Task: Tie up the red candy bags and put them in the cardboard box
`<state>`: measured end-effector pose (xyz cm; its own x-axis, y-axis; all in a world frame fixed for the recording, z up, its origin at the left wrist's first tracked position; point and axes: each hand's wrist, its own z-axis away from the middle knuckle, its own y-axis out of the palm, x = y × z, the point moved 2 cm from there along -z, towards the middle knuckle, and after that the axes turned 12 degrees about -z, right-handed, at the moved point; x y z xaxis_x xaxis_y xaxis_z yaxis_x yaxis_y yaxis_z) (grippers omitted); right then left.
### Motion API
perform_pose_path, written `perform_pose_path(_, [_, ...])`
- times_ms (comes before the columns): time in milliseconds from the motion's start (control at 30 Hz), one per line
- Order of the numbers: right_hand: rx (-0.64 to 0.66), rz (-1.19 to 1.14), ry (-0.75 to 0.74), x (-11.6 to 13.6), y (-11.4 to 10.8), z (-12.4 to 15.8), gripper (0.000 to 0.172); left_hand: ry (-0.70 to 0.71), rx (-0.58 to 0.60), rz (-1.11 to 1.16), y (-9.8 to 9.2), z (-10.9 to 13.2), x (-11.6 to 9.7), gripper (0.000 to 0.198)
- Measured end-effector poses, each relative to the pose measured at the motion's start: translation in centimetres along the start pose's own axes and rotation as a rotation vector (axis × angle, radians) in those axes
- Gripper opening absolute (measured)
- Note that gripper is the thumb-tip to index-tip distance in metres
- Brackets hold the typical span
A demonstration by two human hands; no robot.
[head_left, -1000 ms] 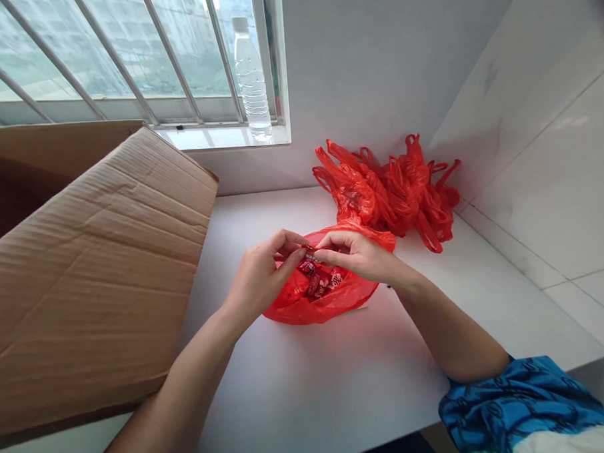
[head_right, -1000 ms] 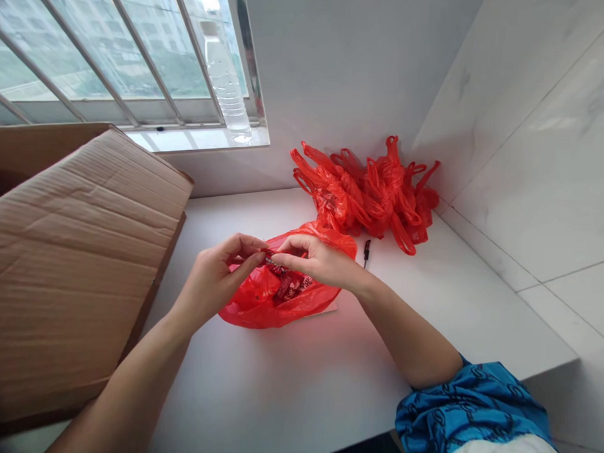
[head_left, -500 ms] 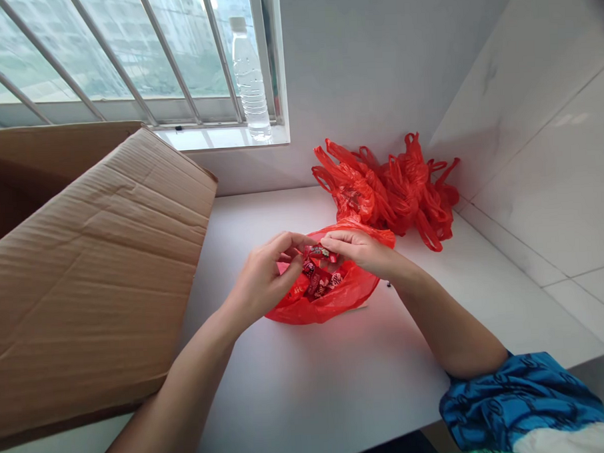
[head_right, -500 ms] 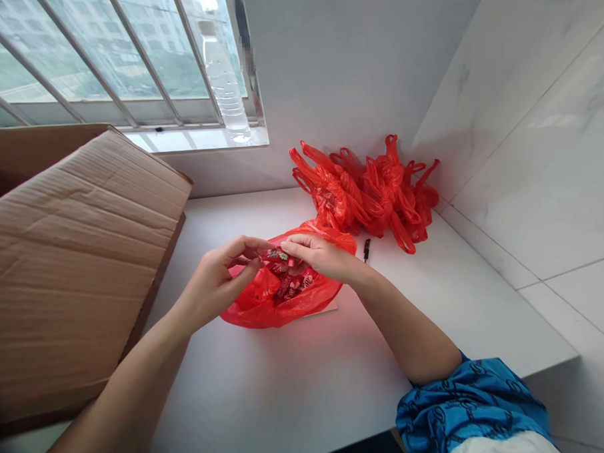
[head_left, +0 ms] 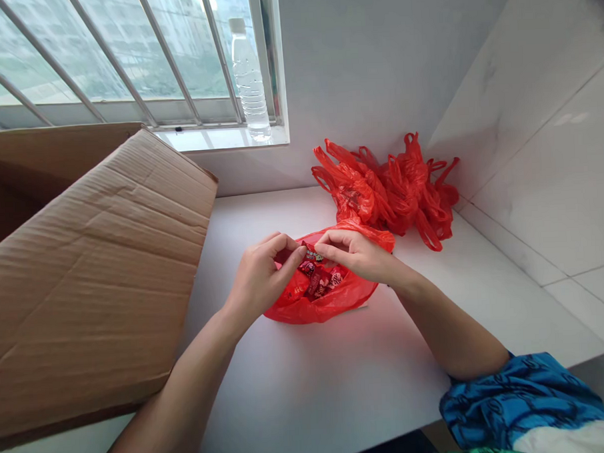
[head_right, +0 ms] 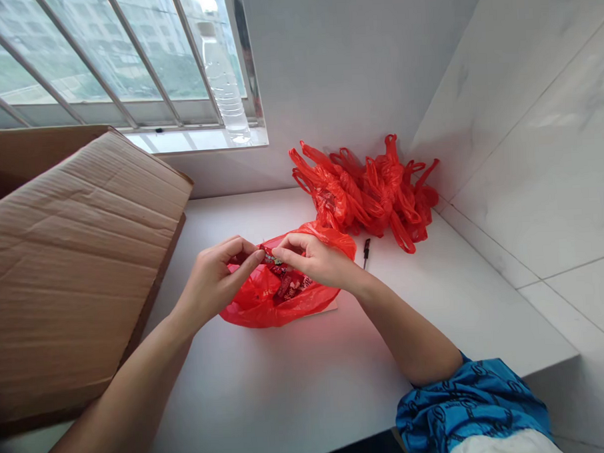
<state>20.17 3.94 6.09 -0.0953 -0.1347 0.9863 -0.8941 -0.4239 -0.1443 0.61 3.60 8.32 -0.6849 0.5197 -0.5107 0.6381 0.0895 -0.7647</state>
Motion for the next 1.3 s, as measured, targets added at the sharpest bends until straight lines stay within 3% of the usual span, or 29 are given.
perform_pose_path(133, [0.016, -0.077, -0.009, 0.2, 0.2, 0.0, 0.035, -0.020, 0.010, 0.027, 0.0, 0.0, 0.0, 0.028])
perform_pose_path(500, [0.002, -0.082, -0.035, 0.2, 0.1, -0.1, 0.038, -0.012, 0.044, 0.020, 0.2, 0.0, 0.2, 0.029])
perform_pose_path(633, [0.008, 0.074, -0.008, 0.2, -0.1, 0.3, 0.039, -0.031, 0.024, -0.197, -0.1, 0.0, 0.5, 0.032])
perform_pose_path(767, [-0.016, 0.413, 0.053, 0.7, 0.0, 1.5, 0.022, -0.074, 0.008, -0.478, -0.4, 0.1, 0.8, 0.026])
perform_pose_path(833, [0.008, 0.515, 0.038, 1.6, 0.1, 2.3, 0.018, -0.065, 0.076, -0.574, -0.3, 0.5, 0.9, 0.023])
perform_pose_path(933, [0.083, 0.495, -0.098, 3.8, 0.3, 3.9, 0.022, -0.017, 0.269, -0.652, 0.2, 1.3, 1.0, 0.024])
perform_pose_path(1000, [0.004, 0.508, -0.211, 5.3, -0.2, 5.0, 0.022, 0.023, 0.387, -0.656, 0.4, 1.9, 0.7, 0.025])
perform_pose_path(1167, [-0.426, 0.786, -0.320, 6.9, -2.0, 6.4, 0.027, 0.045, 0.502, -0.735, -0.3, 2.9, -0.1, 0.023])
perform_pose_path(1233, [-0.480, 0.859, -0.283, 6.6, -2.5, 6.3, 0.037, 0.046, 0.533, -0.751, -0.7, 3.1, -0.3, 0.022])
perform_pose_path(1300, [-0.483, 0.880, -0.239, 6.4, -2.8, 6.2, 0.033, 0.047, 0.555, -0.745, -1.2, 3.2, -0.3, 0.022])
